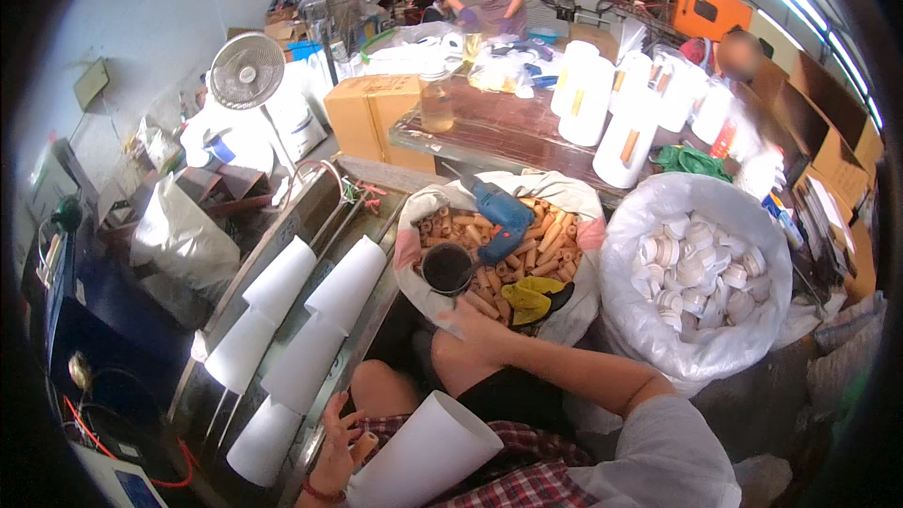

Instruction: The person assembles white plastic cones by attaching wooden handles and small components, using a power drill and a cloth.

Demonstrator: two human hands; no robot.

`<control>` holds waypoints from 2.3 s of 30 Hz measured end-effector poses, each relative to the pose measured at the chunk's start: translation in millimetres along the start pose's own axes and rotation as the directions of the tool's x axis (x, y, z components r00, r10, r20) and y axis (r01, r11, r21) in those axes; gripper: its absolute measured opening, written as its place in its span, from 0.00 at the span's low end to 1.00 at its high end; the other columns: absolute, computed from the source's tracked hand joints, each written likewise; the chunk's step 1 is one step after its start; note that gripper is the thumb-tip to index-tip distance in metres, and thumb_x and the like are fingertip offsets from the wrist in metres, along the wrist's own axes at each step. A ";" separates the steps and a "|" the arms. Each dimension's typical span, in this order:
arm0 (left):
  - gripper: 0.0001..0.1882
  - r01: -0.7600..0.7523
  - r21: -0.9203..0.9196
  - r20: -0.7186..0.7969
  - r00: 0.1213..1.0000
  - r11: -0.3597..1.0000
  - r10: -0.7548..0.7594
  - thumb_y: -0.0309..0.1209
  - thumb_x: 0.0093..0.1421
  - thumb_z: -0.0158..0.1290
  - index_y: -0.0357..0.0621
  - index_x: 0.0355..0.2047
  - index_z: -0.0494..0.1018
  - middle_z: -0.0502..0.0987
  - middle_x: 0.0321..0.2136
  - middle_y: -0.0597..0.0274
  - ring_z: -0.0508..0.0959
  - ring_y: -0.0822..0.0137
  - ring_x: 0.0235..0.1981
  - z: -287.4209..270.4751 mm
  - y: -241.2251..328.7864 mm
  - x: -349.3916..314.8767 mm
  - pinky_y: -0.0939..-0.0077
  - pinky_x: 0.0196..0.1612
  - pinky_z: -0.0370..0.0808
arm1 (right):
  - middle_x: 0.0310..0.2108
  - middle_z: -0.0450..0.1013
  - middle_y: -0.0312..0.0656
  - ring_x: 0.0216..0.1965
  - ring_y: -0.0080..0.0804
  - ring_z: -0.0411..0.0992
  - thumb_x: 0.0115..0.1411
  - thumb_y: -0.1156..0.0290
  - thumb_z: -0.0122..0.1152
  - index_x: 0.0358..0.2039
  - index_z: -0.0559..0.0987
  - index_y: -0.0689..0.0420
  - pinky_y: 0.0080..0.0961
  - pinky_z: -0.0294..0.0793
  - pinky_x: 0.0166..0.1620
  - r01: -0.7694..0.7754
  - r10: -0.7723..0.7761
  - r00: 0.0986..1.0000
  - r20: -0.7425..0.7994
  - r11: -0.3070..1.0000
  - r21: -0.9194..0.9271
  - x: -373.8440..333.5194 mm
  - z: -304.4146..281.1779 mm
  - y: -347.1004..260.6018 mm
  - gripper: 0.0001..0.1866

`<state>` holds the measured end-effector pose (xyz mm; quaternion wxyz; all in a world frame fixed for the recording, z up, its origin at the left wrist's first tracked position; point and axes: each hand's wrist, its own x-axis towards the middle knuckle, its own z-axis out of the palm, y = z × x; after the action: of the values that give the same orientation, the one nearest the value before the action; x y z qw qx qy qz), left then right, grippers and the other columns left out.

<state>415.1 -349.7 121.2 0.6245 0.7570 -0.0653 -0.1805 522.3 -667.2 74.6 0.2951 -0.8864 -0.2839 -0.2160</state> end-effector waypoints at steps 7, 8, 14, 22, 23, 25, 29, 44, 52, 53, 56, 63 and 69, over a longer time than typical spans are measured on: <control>0.47 -0.048 -0.036 -0.041 0.998 0.998 0.046 0.67 0.57 0.29 0.46 0.65 0.38 0.46 0.63 0.49 0.61 0.52 0.58 2.9 -0.7 -15.2 0.62 0.51 0.68 | 0.29 0.74 0.51 0.34 0.47 0.74 0.54 0.57 0.54 0.36 0.75 0.59 0.42 0.71 0.34 -0.101 0.081 0.889 0.451 0.995 0.021 43.0 -20.1 -52.1 0.18; 0.47 -0.019 -0.049 -0.076 0.997 0.999 0.016 0.68 0.57 0.30 0.46 0.65 0.38 0.46 0.63 0.49 0.61 0.53 0.58 2.6 -0.2 -16.7 0.62 0.52 0.67 | 0.30 0.75 0.49 0.34 0.48 0.74 0.55 0.54 0.53 0.38 0.75 0.58 0.40 0.71 0.35 -0.150 0.002 0.805 0.594 0.968 0.199 49.7 -21.5 -66.7 0.20; 0.48 -0.012 -0.111 -0.104 0.995 0.994 0.000 0.68 0.57 0.30 0.44 0.64 0.39 0.46 0.63 0.51 0.60 0.57 0.59 10.7 11.0 -5.1 0.60 0.56 0.61 | 0.30 0.76 0.50 0.34 0.49 0.74 0.54 0.51 0.56 0.35 0.77 0.60 0.37 0.71 0.36 -0.051 -0.382 0.461 0.801 0.890 0.454 54.4 26.2 -150.1 0.22; 0.37 -0.280 -0.167 -0.517 0.841 0.945 0.158 0.60 0.59 0.38 0.49 0.60 0.53 0.57 0.60 0.62 0.66 0.58 0.53 -55.8 -30.3 26.7 0.61 0.46 0.67 | 0.31 0.75 0.49 0.35 0.41 0.74 0.58 0.59 0.56 0.38 0.75 0.59 0.30 0.71 0.38 -0.154 -0.425 0.523 0.739 0.805 0.573 83.7 9.5 -119.6 0.16; 0.33 -0.343 -0.196 -0.646 0.750 0.919 0.142 0.57 0.60 0.37 0.50 0.58 0.56 0.61 0.58 0.64 0.69 0.58 0.50 -73.3 -20.3 26.0 0.60 0.44 0.68 | 0.31 0.75 0.47 0.34 0.39 0.74 0.59 0.60 0.55 0.38 0.75 0.59 0.30 0.71 0.38 -0.213 -0.263 0.640 0.721 0.841 0.497 88.6 -12.4 -101.9 0.15; 0.27 -0.429 -0.076 -0.813 0.549 0.900 0.193 0.52 0.64 0.32 0.45 0.54 0.60 0.66 0.53 0.62 0.71 0.63 0.47 -55.0 40.8 16.9 0.64 0.41 0.69 | 0.30 0.75 0.41 0.32 0.31 0.75 0.60 0.60 0.54 0.38 0.76 0.57 0.27 0.72 0.36 -0.281 0.004 0.842 0.539 0.857 0.432 87.7 -56.3 -52.0 0.13; 0.21 -0.320 -0.364 -0.738 0.673 0.875 -0.061 0.48 0.66 0.35 0.45 0.48 0.64 0.71 0.43 0.61 0.72 0.71 0.35 -60.6 6.8 13.2 0.78 0.36 0.69 | 0.28 0.74 0.40 0.29 0.25 0.74 0.54 0.67 0.57 0.35 0.73 0.61 0.22 0.75 0.34 -0.582 0.552 0.811 0.192 0.731 0.356 96.4 -159.5 13.8 0.12; 0.11 0.110 0.230 -0.209 0.976 0.967 -0.061 0.35 0.63 0.49 0.39 0.33 0.72 0.74 0.24 0.60 0.73 0.71 0.23 56.7 -76.2 65.4 0.77 0.29 0.71 | 0.21 0.77 0.44 0.24 0.23 0.72 0.58 0.53 0.55 0.25 0.78 0.65 0.17 0.70 0.30 -0.493 0.717 0.446 -0.535 0.696 0.522 89.7 -200.1 320.5 0.23; 0.11 0.204 0.075 -0.187 0.964 0.976 -0.187 0.34 0.63 0.48 0.37 0.33 0.68 0.75 0.25 0.57 0.74 0.68 0.22 66.0 -50.5 80.1 0.72 0.28 0.74 | 0.45 0.71 0.47 0.42 0.33 0.70 0.57 0.58 0.57 0.54 0.65 0.61 0.28 0.69 0.42 -0.680 0.684 0.717 -0.133 0.729 0.083 102.8 -232.3 346.0 0.29; 0.09 0.184 0.134 -0.191 0.969 0.974 -0.157 0.32 0.62 0.49 0.37 0.34 0.68 0.75 0.25 0.58 0.74 0.70 0.22 64.5 -51.4 75.7 0.75 0.26 0.73 | 0.49 0.68 0.50 0.44 0.36 0.70 0.56 0.61 0.58 0.56 0.62 0.61 0.30 0.69 0.46 -0.695 0.689 0.691 -0.217 0.716 0.059 89.4 -229.6 318.7 0.31; 0.09 0.111 0.131 -0.113 0.989 0.985 -0.096 0.30 0.62 0.50 0.36 0.37 0.69 0.75 0.26 0.60 0.75 0.73 0.22 77.2 -68.6 81.5 0.82 0.23 0.71 | 0.50 0.68 0.49 0.51 0.36 0.68 0.56 0.62 0.59 0.51 0.69 0.61 0.29 0.67 0.52 -0.627 0.609 0.778 -0.154 0.767 -0.138 49.1 -257.8 188.0 0.25; 0.12 0.100 -0.066 0.468 0.882 0.993 -0.058 0.32 0.63 0.48 0.38 0.43 0.66 0.75 0.33 0.58 0.74 0.73 0.23 170.4 1.8 114.5 0.83 0.23 0.71 | 0.48 0.69 0.50 0.52 0.45 0.65 0.54 0.66 0.59 0.49 0.71 0.60 0.34 0.64 0.54 -0.661 0.419 0.748 -0.515 0.405 -0.631 -170.7 -367.8 -15.5 0.22; 0.26 0.097 0.000 0.705 0.706 0.995 -0.069 0.48 0.63 0.44 0.36 0.48 0.60 0.72 0.34 0.57 0.74 0.71 0.22 286.4 62.3 160.6 0.81 0.18 0.71 | 0.33 0.72 0.50 0.26 0.38 0.71 0.55 0.57 0.59 0.56 0.60 0.64 0.30 0.72 0.32 -0.986 0.602 0.131 -0.787 -0.006 -0.168 -324.4 -343.7 -82.3 0.35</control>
<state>470.1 -679.0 106.5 0.5577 0.6217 -0.2610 -0.4842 154.6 -956.3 180.7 0.0711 -0.8056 0.5072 -0.2978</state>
